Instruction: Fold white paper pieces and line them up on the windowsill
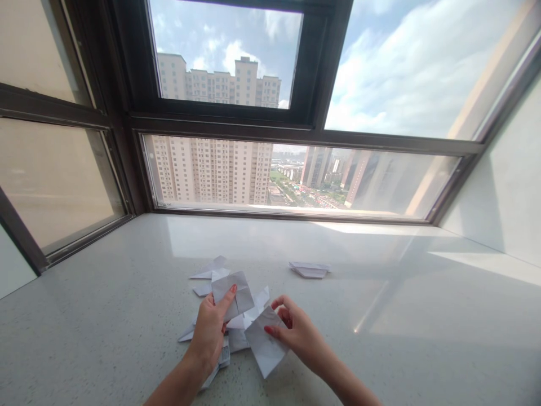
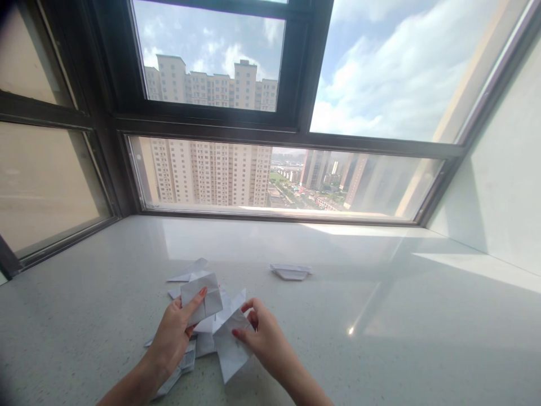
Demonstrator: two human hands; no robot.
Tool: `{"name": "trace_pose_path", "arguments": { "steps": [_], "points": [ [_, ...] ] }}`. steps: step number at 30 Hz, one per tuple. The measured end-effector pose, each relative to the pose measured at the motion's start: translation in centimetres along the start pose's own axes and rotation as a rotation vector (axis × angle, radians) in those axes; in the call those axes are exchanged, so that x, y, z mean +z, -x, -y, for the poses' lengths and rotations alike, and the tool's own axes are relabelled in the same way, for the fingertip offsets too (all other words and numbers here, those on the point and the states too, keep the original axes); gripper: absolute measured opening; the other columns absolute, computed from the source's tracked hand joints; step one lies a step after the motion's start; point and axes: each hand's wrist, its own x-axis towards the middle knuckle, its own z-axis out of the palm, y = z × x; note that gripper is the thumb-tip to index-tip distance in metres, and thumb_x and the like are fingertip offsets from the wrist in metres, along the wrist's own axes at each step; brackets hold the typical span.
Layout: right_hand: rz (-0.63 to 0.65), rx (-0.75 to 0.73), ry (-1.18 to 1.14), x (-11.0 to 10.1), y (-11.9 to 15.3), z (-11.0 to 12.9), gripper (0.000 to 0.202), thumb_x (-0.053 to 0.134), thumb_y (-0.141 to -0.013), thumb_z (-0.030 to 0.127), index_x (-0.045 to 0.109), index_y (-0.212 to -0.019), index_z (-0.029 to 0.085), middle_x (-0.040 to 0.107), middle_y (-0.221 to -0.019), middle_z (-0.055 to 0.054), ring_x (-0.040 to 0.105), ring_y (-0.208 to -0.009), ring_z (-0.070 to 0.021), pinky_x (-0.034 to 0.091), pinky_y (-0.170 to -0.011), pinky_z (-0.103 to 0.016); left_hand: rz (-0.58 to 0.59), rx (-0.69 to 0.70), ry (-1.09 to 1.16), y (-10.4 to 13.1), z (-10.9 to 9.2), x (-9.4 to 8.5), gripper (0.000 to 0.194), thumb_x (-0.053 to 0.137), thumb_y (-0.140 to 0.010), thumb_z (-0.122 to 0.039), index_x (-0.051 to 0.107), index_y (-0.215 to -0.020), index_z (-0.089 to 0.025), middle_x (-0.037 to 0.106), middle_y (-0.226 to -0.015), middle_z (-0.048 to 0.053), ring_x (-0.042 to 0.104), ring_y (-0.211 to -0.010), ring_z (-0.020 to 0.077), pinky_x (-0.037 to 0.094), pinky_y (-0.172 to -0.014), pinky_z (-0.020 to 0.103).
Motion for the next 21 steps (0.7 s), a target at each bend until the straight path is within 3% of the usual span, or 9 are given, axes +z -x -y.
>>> {"name": "trace_pose_path", "arguments": {
  "steps": [6, 10, 14, 17, 21],
  "points": [
    [-0.097, -0.049, -0.379, -0.4, -0.2, 0.9, 0.037, 0.061, -0.066, 0.049, 0.042, -0.081, 0.021, 0.044, -0.051, 0.009, 0.039, -0.041, -0.0068, 0.025, -0.038, -0.017, -0.011, 0.003, -0.024, 0.1, 0.0, -0.1, 0.025, 0.063, -0.069, -0.026, 0.058, -0.093, -0.021, 0.066, -0.082, 0.001, 0.061, -0.068, 0.0142, 0.047, -0.056, 0.02],
    [-0.207, -0.056, -0.476, -0.8, -0.2, 1.5, 0.042, 0.063, -0.064, 0.049, 0.042, -0.087, 0.021, 0.051, -0.053, 0.007, 0.038, -0.037, -0.0054, 0.024, -0.034, -0.015, 0.04, -0.011, -0.022, 0.7, -0.1, 0.3, 0.055, 0.06, -0.071, -0.024, 0.038, -0.121, -0.03, 0.062, -0.094, 0.001, 0.061, -0.072, 0.013, 0.047, -0.056, 0.019],
    [-0.244, -0.133, -0.529, -0.8, -0.2, 1.7, 0.048, 0.062, -0.068, 0.043, 0.04, -0.106, 0.022, 0.048, -0.052, 0.008, 0.034, -0.035, -0.0052, 0.024, -0.029, -0.014, 0.047, 0.018, -0.084, 1.7, -0.3, 1.0, 0.07, 0.06, -0.071, -0.023, 0.022, -0.128, -0.04, 0.054, -0.111, 0.001, 0.058, -0.061, 0.0096, 0.044, -0.05, 0.019],
    [-0.225, -0.149, -0.591, -0.7, -0.2, 1.8, 0.052, 0.066, -0.066, 0.038, 0.041, -0.108, 0.023, 0.056, -0.062, 0.004, 0.045, -0.045, -0.0088, 0.036, -0.035, -0.017, 0.112, 0.021, -0.107, 1.9, -0.1, 1.2, 0.066, 0.059, -0.07, -0.026, 0.029, -0.128, -0.033, 0.059, -0.104, 0.002, 0.058, -0.06, 0.0107, 0.043, -0.05, 0.019],
    [-0.192, -0.131, -0.667, -0.4, -0.2, 2.0, 0.039, 0.07, -0.062, 0.033, 0.051, -0.093, 0.019, 0.063, -0.072, -0.001, 0.057, -0.065, -0.0143, 0.045, -0.059, -0.025, 0.184, -0.098, -0.172, 1.4, 0.9, 0.8, 0.049, 0.06, -0.067, -0.032, 0.051, -0.113, -0.019, 0.065, -0.077, 0.002, 0.057, -0.056, 0.0118, 0.038, -0.047, 0.017]
  ]
}}
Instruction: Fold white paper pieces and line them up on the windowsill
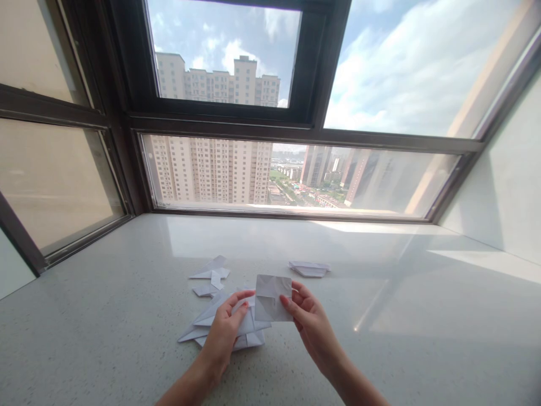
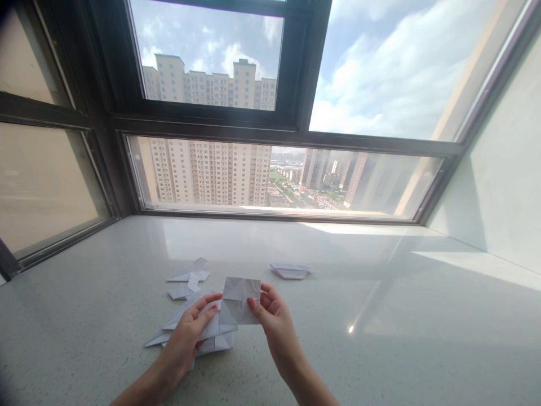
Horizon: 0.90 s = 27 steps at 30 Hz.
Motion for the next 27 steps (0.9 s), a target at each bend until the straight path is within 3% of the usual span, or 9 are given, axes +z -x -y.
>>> {"name": "trace_pose_path", "arguments": {
  "steps": [4, 11, 17, 22, 27],
  "points": [
    [0.071, 0.022, 0.025, 0.1, 0.2, -0.4, 0.034, 0.069, -0.064, 0.034, 0.054, -0.09, 0.018, 0.065, -0.079, -0.004, 0.059, -0.071, -0.0173, 0.044, -0.063, -0.028, 0.063, -0.027, 0.081, -0.1, 0.6, -0.1, 0.046, 0.059, -0.068, -0.039, 0.055, -0.108, -0.016, 0.066, -0.08, 0.004, 0.059, -0.06, 0.0145, 0.042, -0.053, 0.021],
    [0.137, 0.0, 0.231, 0.0, 0.6, -1.0, 0.036, 0.066, -0.066, 0.036, 0.052, -0.096, 0.021, 0.062, -0.089, -0.005, 0.056, -0.084, -0.0204, 0.045, -0.067, -0.031, 0.164, -0.039, 0.173, 0.6, 0.0, 0.4, 0.057, 0.046, -0.073, -0.058, 0.053, -0.11, -0.016, 0.066, -0.091, 0.007, 0.061, -0.079, 0.0209, 0.045, -0.071, 0.03],
    [0.162, -0.033, 0.279, 0.1, 0.7, -1.4, 0.043, 0.064, -0.068, 0.034, 0.047, -0.107, 0.024, 0.058, -0.09, -0.004, 0.053, -0.087, -0.0203, 0.047, -0.065, -0.031, 0.25, 0.057, 0.187, 0.4, 0.4, 0.2, 0.051, 0.05, -0.076, -0.047, 0.047, -0.118, -0.018, 0.062, -0.102, 0.008, 0.058, -0.09, 0.0226, 0.042, -0.079, 0.033],
    [0.16, -0.045, 0.318, 0.3, 0.9, -1.5, 0.044, 0.061, -0.07, 0.03, 0.043, -0.11, 0.025, 0.055, -0.09, -0.004, 0.051, -0.087, -0.0195, 0.048, -0.064, -0.03, 0.244, 0.107, 0.082, 0.1, 1.0, -0.1, 0.05, 0.059, -0.073, -0.034, 0.043, -0.118, -0.02, 0.06, -0.105, 0.007, 0.053, -0.099, 0.0227, 0.04, -0.085, 0.033],
    [0.136, -0.06, 0.379, 0.6, 1.2, -1.5, 0.048, 0.059, -0.071, 0.029, 0.038, -0.115, 0.026, 0.053, -0.092, -0.004, 0.05, -0.085, -0.0183, 0.047, -0.063, -0.028, 0.192, 0.178, 0.0, 0.1, 0.9, 0.1, 0.052, 0.061, -0.071, -0.035, 0.043, -0.117, -0.018, 0.059, -0.108, 0.009, 0.052, -0.101, 0.0234, 0.04, -0.086, 0.033]
  ]
}}
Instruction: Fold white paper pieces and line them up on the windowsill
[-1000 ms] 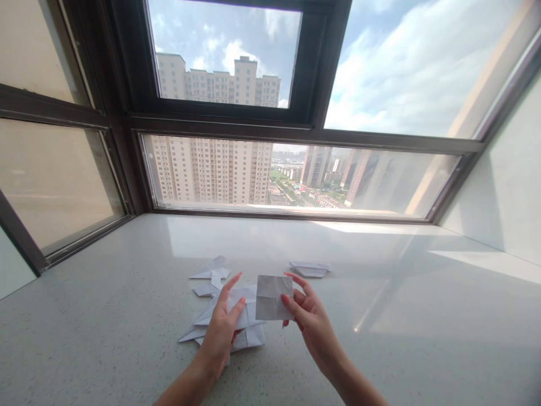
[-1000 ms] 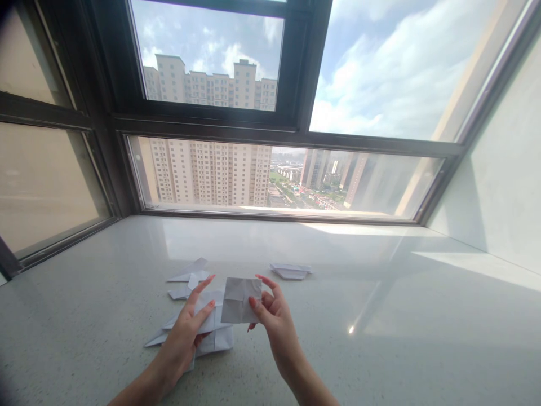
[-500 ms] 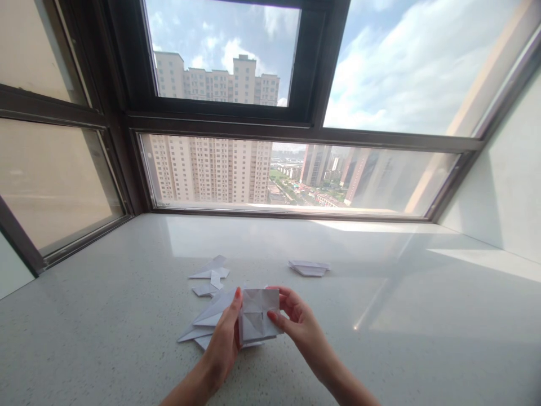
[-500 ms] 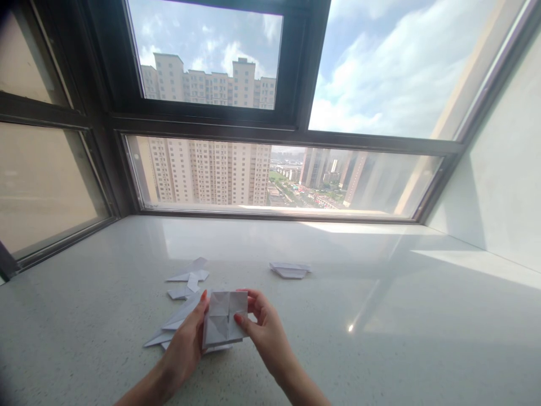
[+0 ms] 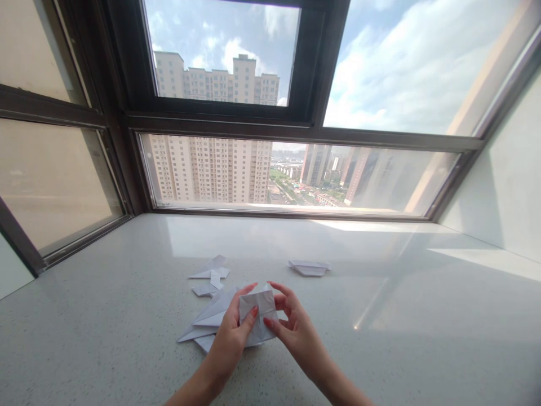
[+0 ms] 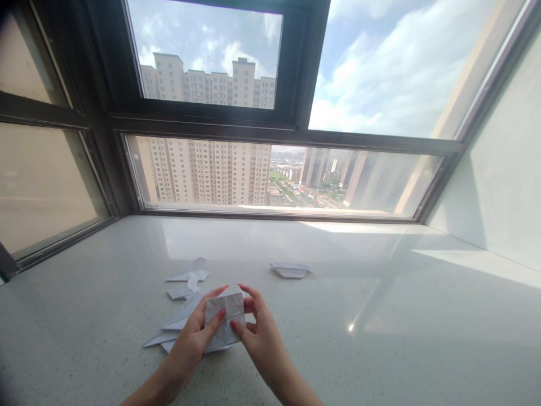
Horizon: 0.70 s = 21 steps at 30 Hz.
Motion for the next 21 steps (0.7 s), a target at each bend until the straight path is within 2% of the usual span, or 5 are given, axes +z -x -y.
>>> {"name": "trace_pose_path", "arguments": {
  "steps": [4, 9, 14, 17, 21],
  "points": [
    [-0.022, -0.047, 0.163, -0.1, 0.1, -0.2, 0.047, 0.058, -0.072, 0.027, 0.04, -0.115, 0.026, 0.053, -0.093, -0.004, 0.051, -0.075, -0.0147, 0.045, -0.062, -0.026, 0.002, 0.016, -0.053, 0.0, -0.2, -0.1, 0.054, 0.06, -0.072, -0.035, 0.041, -0.119, -0.019, 0.059, -0.106, 0.008, 0.055, -0.096, 0.0223, 0.041, -0.085, 0.033],
    [-0.073, -0.072, 0.233, -0.3, 0.1, -0.5, 0.041, 0.056, -0.074, 0.03, 0.043, -0.112, 0.025, 0.051, -0.092, -0.003, 0.049, -0.069, -0.0131, 0.044, -0.059, -0.025, -0.095, 0.05, -0.068, 0.1, -0.4, 0.1, 0.058, 0.06, -0.071, -0.035, 0.037, -0.123, -0.021, 0.057, -0.111, 0.007, 0.054, -0.097, 0.0218, 0.042, -0.085, 0.032],
    [-0.13, -0.048, 0.229, -0.4, -0.1, -0.6, 0.041, 0.056, -0.073, 0.037, 0.045, -0.109, 0.023, 0.051, -0.09, -0.003, 0.048, -0.064, -0.0116, 0.043, -0.057, -0.025, -0.153, 0.152, -0.114, 0.2, -0.7, 0.3, 0.068, 0.06, -0.072, -0.03, 0.026, -0.13, -0.025, 0.039, -0.132, 0.006, 0.042, -0.114, 0.0238, 0.035, -0.092, 0.031],
    [-0.111, 0.011, 0.154, -0.4, -0.3, -0.7, 0.043, 0.054, -0.074, 0.043, 0.044, -0.109, 0.02, 0.049, -0.07, 0.002, 0.045, -0.056, -0.0105, 0.038, -0.049, -0.022, -0.117, 0.159, -0.174, 0.2, -0.6, 0.0, 0.061, 0.058, -0.074, -0.03, 0.03, -0.128, -0.029, 0.03, -0.137, 0.002, 0.037, -0.118, 0.023, 0.034, -0.093, 0.029],
    [-0.028, 0.098, 0.047, -0.5, -0.6, -1.2, 0.047, 0.055, -0.071, 0.05, 0.047, -0.103, 0.017, 0.036, -0.051, 0.009, 0.034, -0.043, -0.0072, 0.027, -0.038, -0.018, -0.018, 0.105, -0.197, 0.4, -0.6, 0.1, 0.044, 0.055, -0.076, -0.029, 0.046, -0.118, -0.025, 0.047, -0.125, 0.003, 0.045, -0.111, 0.0224, 0.036, -0.09, 0.029]
  ]
}}
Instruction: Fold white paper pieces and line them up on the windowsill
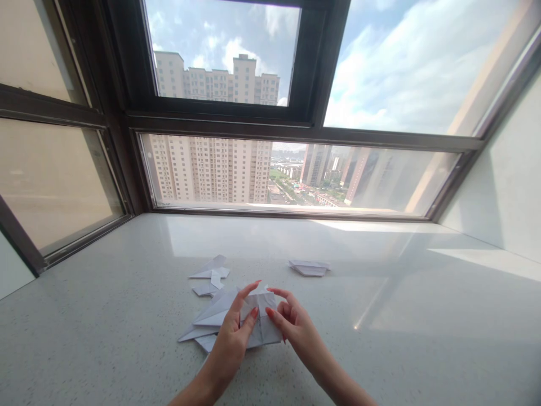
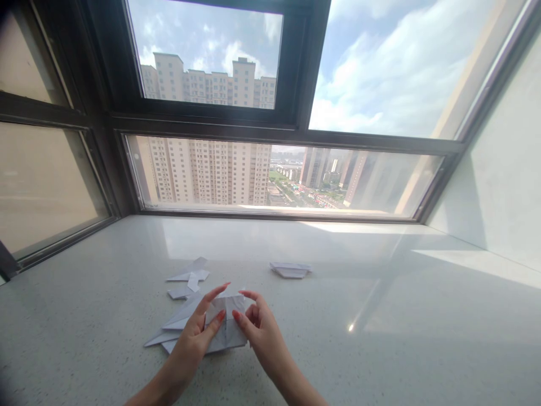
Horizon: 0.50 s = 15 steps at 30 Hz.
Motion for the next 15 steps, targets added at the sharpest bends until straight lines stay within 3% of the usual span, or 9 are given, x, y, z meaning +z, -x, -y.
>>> {"name": "trace_pose_path", "arguments": {
  "steps": [3, 6, 15],
  "points": [
    [0.058, 0.046, -0.031, -0.17, -0.15, -0.31, 0.043, 0.057, -0.068, 0.053, 0.052, -0.092, 0.017, 0.036, -0.048, 0.009, 0.033, -0.04, -0.0062, 0.024, -0.036, -0.018, 0.051, 0.0, -0.04, 0.03, -0.21, 0.14, 0.028, 0.053, -0.075, -0.027, 0.061, -0.102, -0.021, 0.06, -0.109, 0.004, 0.05, -0.104, 0.022, 0.035, -0.092, 0.03],
    [0.052, 0.051, -0.049, -0.25, -0.16, -0.33, 0.042, 0.06, -0.065, 0.052, 0.052, -0.088, 0.018, 0.034, -0.046, 0.01, 0.032, -0.039, -0.0059, 0.023, -0.036, -0.017, 0.074, 0.002, -0.106, -0.09, -0.37, 0.17, 0.022, 0.055, -0.073, -0.028, 0.066, -0.09, -0.02, 0.064, -0.099, 0.005, 0.053, -0.098, 0.0227, 0.035, -0.091, 0.032],
    [0.016, 0.018, -0.05, -0.02, 0.06, 0.34, 0.043, 0.063, -0.064, 0.047, 0.051, -0.094, 0.018, 0.028, -0.046, 0.012, 0.026, -0.04, -0.0054, 0.021, -0.038, -0.017, 0.071, 0.014, -0.228, -0.2, -0.59, 0.2, 0.024, 0.064, -0.067, -0.031, 0.067, -0.089, -0.021, 0.065, -0.097, 0.006, 0.055, -0.096, 0.0236, 0.037, -0.089, 0.032]
  ]
}}
